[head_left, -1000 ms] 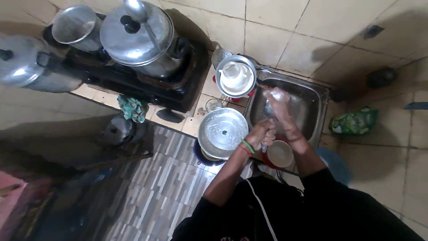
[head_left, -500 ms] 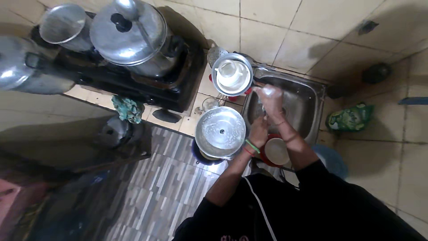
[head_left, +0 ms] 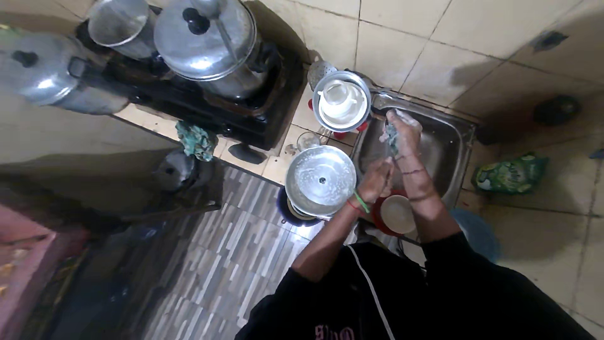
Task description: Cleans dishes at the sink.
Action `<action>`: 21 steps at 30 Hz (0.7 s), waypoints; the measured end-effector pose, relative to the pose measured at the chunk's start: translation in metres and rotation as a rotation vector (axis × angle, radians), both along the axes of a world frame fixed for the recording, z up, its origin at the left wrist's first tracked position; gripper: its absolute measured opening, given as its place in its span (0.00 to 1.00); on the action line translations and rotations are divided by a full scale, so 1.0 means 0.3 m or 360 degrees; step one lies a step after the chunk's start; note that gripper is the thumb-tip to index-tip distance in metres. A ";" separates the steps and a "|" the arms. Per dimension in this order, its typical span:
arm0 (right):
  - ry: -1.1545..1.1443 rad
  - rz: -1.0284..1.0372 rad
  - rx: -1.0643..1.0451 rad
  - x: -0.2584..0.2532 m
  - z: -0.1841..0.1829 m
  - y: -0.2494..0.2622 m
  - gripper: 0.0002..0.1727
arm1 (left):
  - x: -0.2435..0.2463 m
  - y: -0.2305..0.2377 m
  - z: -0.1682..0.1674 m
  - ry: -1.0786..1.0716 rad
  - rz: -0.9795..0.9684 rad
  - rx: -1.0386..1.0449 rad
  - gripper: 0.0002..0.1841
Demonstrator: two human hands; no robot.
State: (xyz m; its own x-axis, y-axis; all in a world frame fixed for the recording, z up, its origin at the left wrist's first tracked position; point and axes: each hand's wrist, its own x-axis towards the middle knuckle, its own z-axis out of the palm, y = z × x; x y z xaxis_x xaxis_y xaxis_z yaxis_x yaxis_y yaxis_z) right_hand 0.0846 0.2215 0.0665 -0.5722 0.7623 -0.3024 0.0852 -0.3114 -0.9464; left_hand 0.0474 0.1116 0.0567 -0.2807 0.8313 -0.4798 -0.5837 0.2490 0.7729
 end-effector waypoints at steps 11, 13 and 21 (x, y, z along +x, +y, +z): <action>-0.0313 0.0182 0.0619 -0.151 -0.074 0.168 0.15 | -0.349 -0.381 0.134 0.1634 -0.0274 -0.0542 0.17; -0.0337 0.0223 0.0784 -0.203 -0.082 0.190 0.16 | -0.448 -0.417 0.133 0.1809 -0.0359 -0.0831 0.17; -0.1160 0.1124 0.1544 -0.485 -0.168 0.176 0.35 | -0.609 -0.362 0.066 0.1764 -0.0793 -0.1570 0.20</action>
State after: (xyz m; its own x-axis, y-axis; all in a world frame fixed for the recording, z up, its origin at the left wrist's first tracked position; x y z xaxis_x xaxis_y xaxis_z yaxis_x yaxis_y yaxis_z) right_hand -0.0609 0.2742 0.0163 -0.8619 0.4571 -0.2196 0.5060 0.7461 -0.4329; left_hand -0.1352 0.0030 0.0766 -0.6522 0.4384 -0.6184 0.4365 0.8842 0.1664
